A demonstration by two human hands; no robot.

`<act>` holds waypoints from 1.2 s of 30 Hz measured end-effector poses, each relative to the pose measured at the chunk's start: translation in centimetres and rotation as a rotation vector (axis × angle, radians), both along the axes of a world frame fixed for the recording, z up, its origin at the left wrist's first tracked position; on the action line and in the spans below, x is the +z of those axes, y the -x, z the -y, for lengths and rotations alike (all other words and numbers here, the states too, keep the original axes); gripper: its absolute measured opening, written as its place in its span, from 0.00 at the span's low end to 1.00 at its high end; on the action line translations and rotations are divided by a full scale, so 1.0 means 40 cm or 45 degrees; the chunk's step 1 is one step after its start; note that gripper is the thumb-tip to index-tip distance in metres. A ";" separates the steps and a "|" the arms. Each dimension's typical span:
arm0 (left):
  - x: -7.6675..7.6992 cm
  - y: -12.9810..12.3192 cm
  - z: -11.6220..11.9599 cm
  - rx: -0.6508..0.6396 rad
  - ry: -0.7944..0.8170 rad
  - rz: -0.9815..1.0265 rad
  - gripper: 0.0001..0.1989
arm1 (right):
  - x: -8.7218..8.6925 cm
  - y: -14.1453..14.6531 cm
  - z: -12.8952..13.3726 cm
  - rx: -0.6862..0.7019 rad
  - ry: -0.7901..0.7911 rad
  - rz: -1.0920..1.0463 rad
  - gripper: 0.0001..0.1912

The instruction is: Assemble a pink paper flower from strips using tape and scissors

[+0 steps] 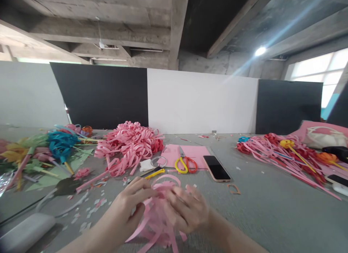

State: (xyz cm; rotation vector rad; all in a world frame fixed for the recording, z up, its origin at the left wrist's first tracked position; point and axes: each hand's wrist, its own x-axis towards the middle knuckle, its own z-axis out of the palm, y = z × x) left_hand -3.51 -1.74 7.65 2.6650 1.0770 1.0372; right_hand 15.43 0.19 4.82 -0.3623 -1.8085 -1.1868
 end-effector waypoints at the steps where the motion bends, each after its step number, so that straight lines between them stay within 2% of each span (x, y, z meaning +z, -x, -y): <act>1: 0.000 0.000 0.002 0.013 -0.025 0.005 0.22 | 0.002 0.000 0.000 0.023 0.004 0.002 0.09; 3: 0.003 -0.001 0.007 0.016 -0.077 0.010 0.18 | 0.002 -0.001 -0.002 0.070 0.006 0.022 0.09; 5: 0.006 -0.004 0.013 -0.019 -0.135 -0.023 0.15 | -0.003 -0.004 -0.007 0.029 0.026 0.013 0.10; 10: -0.011 -0.026 0.028 -0.260 -0.417 -0.264 0.10 | -0.026 -0.017 -0.025 -0.102 0.206 -0.069 0.10; 13: -0.034 -0.035 0.040 -0.437 -0.686 -0.375 0.12 | -0.032 -0.025 -0.035 -0.162 0.366 -0.109 0.12; 15: -0.038 -0.034 0.045 -0.483 -0.771 -0.413 0.15 | -0.035 -0.029 -0.043 -0.176 0.443 -0.161 0.12; 18: -0.019 -0.022 0.042 -0.347 -0.736 -0.363 0.12 | -0.045 -0.029 -0.055 -0.185 0.491 -0.267 0.11; 21: 0.005 -0.009 0.024 -0.118 -0.614 -0.276 0.11 | -0.053 -0.018 -0.057 -0.192 0.487 -0.310 0.10; 23: 0.009 -0.003 0.011 -0.023 -0.522 -0.227 0.12 | -0.053 -0.007 -0.049 -0.213 0.501 -0.314 0.10; 27: -0.010 0.002 -0.004 0.009 -0.378 -0.275 0.17 | -0.047 0.012 -0.025 -0.252 0.570 -0.248 0.14; 32: -0.040 0.005 -0.003 0.045 -0.282 -0.328 0.30 | -0.058 0.020 -0.019 -0.320 0.602 -0.200 0.10; 36: -0.058 -0.002 -0.011 0.091 -0.305 -0.283 0.30 | -0.066 0.024 -0.023 -0.340 0.558 -0.204 0.11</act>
